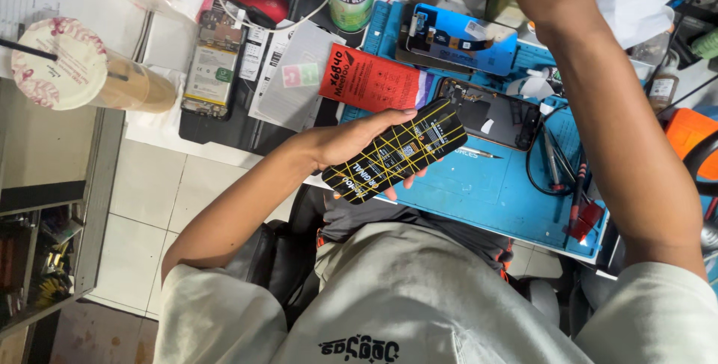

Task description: The person holds a smartphone with a newly fitted replacement screen and wraps rubber bands around it one at a time, stretching each band across the phone and rotating the phone to add crisscrossing bands over the screen and back. They continue until the phone is covered in a grid of rubber bands and set it on the work mat.

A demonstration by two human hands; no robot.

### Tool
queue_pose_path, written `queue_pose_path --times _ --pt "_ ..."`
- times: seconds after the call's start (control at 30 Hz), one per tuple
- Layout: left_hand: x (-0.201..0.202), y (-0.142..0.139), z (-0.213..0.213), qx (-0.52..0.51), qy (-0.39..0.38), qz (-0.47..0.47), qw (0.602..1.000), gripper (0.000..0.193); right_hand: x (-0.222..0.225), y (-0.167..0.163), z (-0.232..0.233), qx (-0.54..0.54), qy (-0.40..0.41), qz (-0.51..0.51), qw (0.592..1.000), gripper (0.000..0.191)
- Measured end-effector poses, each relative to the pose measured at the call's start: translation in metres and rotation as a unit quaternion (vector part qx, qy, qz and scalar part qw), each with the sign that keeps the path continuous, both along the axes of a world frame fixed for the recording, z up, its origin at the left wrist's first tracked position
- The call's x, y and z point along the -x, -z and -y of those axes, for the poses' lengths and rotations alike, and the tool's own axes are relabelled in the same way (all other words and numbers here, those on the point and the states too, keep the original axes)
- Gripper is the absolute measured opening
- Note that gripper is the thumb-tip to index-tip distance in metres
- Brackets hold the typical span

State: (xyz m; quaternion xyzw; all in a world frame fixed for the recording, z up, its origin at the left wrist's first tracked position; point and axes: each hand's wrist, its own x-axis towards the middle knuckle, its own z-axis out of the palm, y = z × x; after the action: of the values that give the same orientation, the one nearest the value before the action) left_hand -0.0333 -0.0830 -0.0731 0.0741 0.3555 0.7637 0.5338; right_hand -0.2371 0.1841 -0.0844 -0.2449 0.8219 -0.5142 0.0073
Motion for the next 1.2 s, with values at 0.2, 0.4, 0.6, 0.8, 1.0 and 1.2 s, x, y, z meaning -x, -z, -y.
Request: queue_pose_path --times 0.2,0.4,0.6,0.8,1.0,1.2 --pt "0.0 -0.005 -0.002 0.022 0.009 -0.026 0.999 0.063 -0.064 -0.059 -0.015 0.301 -0.004 0.376 0.876 0.011" --pt "0.004 -0.005 -0.011 0.084 0.04 -0.075 0.993 0.064 -0.134 -0.118 -0.019 0.292 -0.032 0.375 0.879 0.027" --pt "0.003 -0.017 -0.016 0.156 0.047 -0.096 0.982 0.062 -0.211 -0.168 -0.029 0.369 -0.074 0.443 0.814 0.034" --pt "0.003 -0.031 -0.017 0.274 0.087 -0.17 0.943 0.077 -0.257 -0.174 -0.042 0.442 -0.072 0.479 0.755 0.04" --pt "0.003 -0.034 -0.016 0.293 0.101 -0.207 0.928 0.083 -0.268 -0.152 -0.034 0.351 -0.035 0.367 0.861 0.032" --pt "0.002 -0.028 -0.018 0.291 0.111 -0.215 0.926 0.085 -0.238 -0.109 -0.016 0.017 -0.055 0.125 0.99 0.033"
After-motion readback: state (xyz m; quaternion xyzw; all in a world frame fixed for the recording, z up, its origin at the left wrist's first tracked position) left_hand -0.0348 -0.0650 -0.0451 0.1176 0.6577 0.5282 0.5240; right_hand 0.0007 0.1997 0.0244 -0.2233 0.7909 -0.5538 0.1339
